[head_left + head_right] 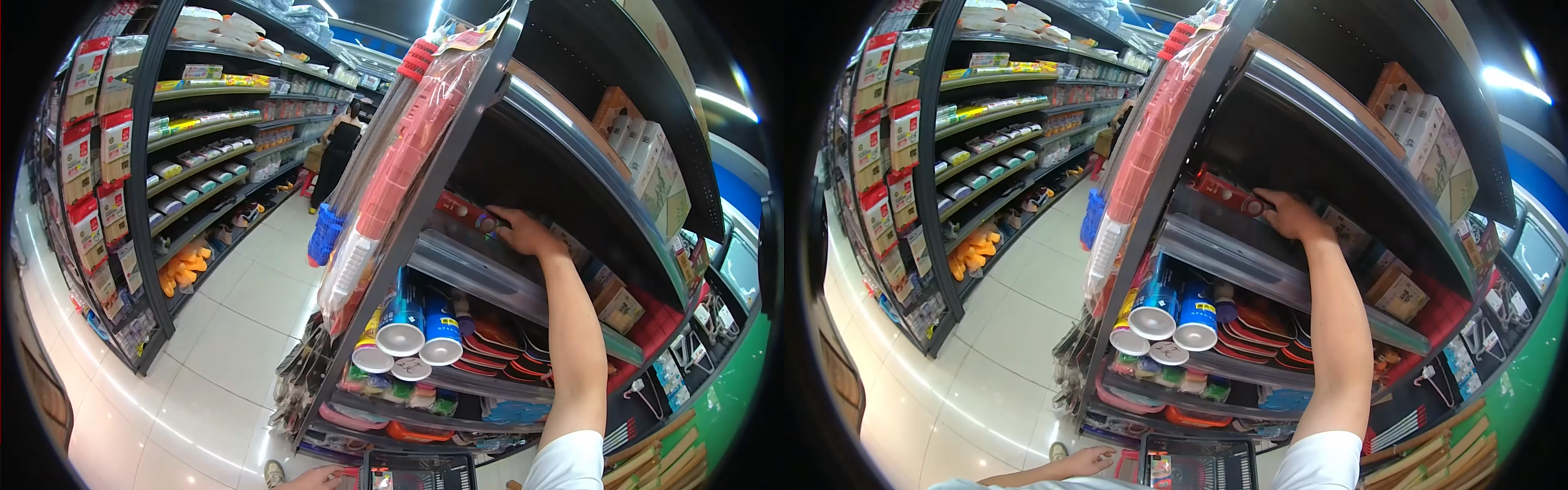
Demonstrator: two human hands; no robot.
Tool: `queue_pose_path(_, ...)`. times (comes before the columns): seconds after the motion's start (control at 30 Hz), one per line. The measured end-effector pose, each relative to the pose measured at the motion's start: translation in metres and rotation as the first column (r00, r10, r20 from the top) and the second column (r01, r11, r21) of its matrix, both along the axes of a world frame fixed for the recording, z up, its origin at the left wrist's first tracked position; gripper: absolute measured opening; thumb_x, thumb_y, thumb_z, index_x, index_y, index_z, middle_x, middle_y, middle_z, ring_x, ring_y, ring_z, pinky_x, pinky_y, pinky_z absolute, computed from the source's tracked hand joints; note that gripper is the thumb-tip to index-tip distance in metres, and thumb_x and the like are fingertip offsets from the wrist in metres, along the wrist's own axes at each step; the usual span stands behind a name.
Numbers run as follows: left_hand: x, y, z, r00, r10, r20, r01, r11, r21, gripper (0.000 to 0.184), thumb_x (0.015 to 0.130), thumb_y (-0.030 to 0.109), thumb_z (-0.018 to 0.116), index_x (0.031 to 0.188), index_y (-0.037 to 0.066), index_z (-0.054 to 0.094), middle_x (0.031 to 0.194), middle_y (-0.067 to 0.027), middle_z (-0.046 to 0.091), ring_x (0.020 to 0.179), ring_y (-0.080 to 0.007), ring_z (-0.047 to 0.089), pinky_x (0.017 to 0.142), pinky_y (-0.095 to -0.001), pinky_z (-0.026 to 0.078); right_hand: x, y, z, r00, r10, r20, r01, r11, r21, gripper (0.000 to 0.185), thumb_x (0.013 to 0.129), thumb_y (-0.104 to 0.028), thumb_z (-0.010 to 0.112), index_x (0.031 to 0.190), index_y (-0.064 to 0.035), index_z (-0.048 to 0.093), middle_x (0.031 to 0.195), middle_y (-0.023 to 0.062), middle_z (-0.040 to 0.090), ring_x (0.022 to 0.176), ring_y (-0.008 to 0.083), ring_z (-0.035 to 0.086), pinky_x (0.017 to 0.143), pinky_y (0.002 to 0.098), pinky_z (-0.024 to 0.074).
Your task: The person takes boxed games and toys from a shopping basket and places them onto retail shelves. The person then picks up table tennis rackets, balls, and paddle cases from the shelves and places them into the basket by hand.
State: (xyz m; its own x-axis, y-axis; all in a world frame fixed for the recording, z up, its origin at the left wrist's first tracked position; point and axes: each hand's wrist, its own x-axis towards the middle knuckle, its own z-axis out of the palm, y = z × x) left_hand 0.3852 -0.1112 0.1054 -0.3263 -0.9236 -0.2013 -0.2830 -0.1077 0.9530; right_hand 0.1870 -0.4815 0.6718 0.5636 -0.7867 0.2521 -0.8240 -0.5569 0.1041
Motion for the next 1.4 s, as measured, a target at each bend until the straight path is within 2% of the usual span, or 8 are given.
queue_pose_path(0.6,-0.010,0.008,-0.038,0.996,0.034,0.088,-0.020,0.986,-0.165,0.044,0.096,0.031,0.064,0.132,0.006,0.059,0.114,-0.0164,0.070,0.086,-0.0267,0.069,0.079,-0.0374,0.055,-0.007,-0.001,-0.005,0.967,0.204,0.155,-0.142,0.930,-0.340,0.045,0.091,-0.022,0.062,0.135,-0.0109,0.060,0.133,0.0197,0.061,0.123,0.0385,0.058,0.107,0.0429,0.0456)
queue_pose_path(0.67,-0.013,0.014,-0.036,0.994,0.048,0.103,-0.031,0.985,-0.167,0.044,0.095,0.030,0.065,0.131,0.006,0.059,0.112,-0.0198,0.069,0.094,-0.0338,0.069,0.081,-0.0390,0.055,-0.008,0.044,-0.001,0.849,0.420,0.322,-0.222,0.835,-0.504,0.032,0.094,-0.018,0.060,0.122,-0.0056,0.067,0.116,0.0204,0.069,0.109,0.0393,0.066,0.095,0.0412,0.0524)
queue_pose_path(0.73,-0.013,0.016,-0.036,0.992,0.051,0.116,-0.039,0.994,-0.103,0.044,0.095,0.030,0.065,0.131,0.007,0.059,0.113,-0.0186,0.069,0.090,-0.0311,0.069,0.080,-0.0390,0.055,-0.015,0.106,-0.013,0.658,0.469,0.589,-0.218,0.868,-0.447,0.023,0.097,-0.014,0.062,0.114,-0.0006,0.070,0.099,0.0141,0.074,0.089,0.0174,0.072,0.081,0.0272,0.0535)
queue_pose_path(0.8,-0.015,0.017,-0.028,0.989,0.050,0.138,-0.043,0.998,-0.051,0.044,0.095,0.028,0.065,0.132,0.006,0.058,0.114,-0.0174,0.069,0.082,-0.0276,0.068,0.077,-0.0380,0.055,-0.032,0.156,-0.044,0.470,0.485,0.737,-0.305,0.873,-0.381,0.020,0.096,-0.010,0.063,0.112,0.0013,0.070,0.095,0.0102,0.074,0.086,0.0144,0.070,0.079,0.0262,0.0538)
queue_pose_path(0.93,-0.020,0.018,-0.005,0.990,0.048,0.130,-0.047,0.999,-0.011,0.041,0.095,0.021,0.065,0.132,0.004,0.058,0.109,-0.0161,0.069,0.073,-0.0233,0.065,0.070,-0.0339,0.054,-0.095,0.231,-0.154,0.565,0.291,0.772,-0.350,0.932,-0.094,0.018,0.095,-0.007,0.065,0.108,0.0027,0.071,0.094,0.0117,0.074,0.088,0.0133,0.070,0.080,0.0262,0.0540)
queue_pose_path(1.07,-0.026,0.023,-0.005,0.988,0.040,0.152,-0.043,0.999,0.014,0.039,0.096,0.015,0.064,0.131,0.001,0.057,0.106,-0.0165,0.069,0.079,-0.0215,0.067,0.074,-0.0326,0.055,-0.146,0.257,-0.346,0.324,-0.433,0.841,-0.215,0.832,0.511,0.026,0.098,-0.013,0.063,0.118,0.0034,0.067,0.100,0.0128,0.075,0.093,0.0146,0.071,0.081,0.0265,0.0537)
queue_pose_path(1.2,-0.030,0.029,-0.008,0.986,-0.012,0.167,-0.006,0.994,0.106,0.038,0.095,0.012,0.064,0.131,0.003,0.058,0.108,-0.0163,0.068,0.087,-0.0235,0.069,0.079,-0.0329,0.055,-0.184,0.304,-0.583,0.342,-0.701,0.626,0.026,0.673,0.739,0.034,0.096,-0.021,0.066,0.119,0.0031,0.067,0.105,0.0165,0.073,0.093,0.0204,0.072,0.084,0.0308,0.0549)
queue_pose_path(1.4,-0.037,0.029,0.012,0.964,-0.093,0.251,0.071,0.993,0.096,0.035,0.094,0.004,0.057,0.128,0.004,0.060,0.114,-0.0155,0.069,0.091,-0.0240,0.069,0.078,-0.0328,0.056,-0.178,0.362,-0.727,0.439,-0.888,0.136,0.369,0.316,0.874,0.089,0.077,-0.035,0.082,0.147,-0.0020,0.039,0.125,0.0251,0.063,0.117,0.0404,0.062,0.098,0.0468,0.0498)
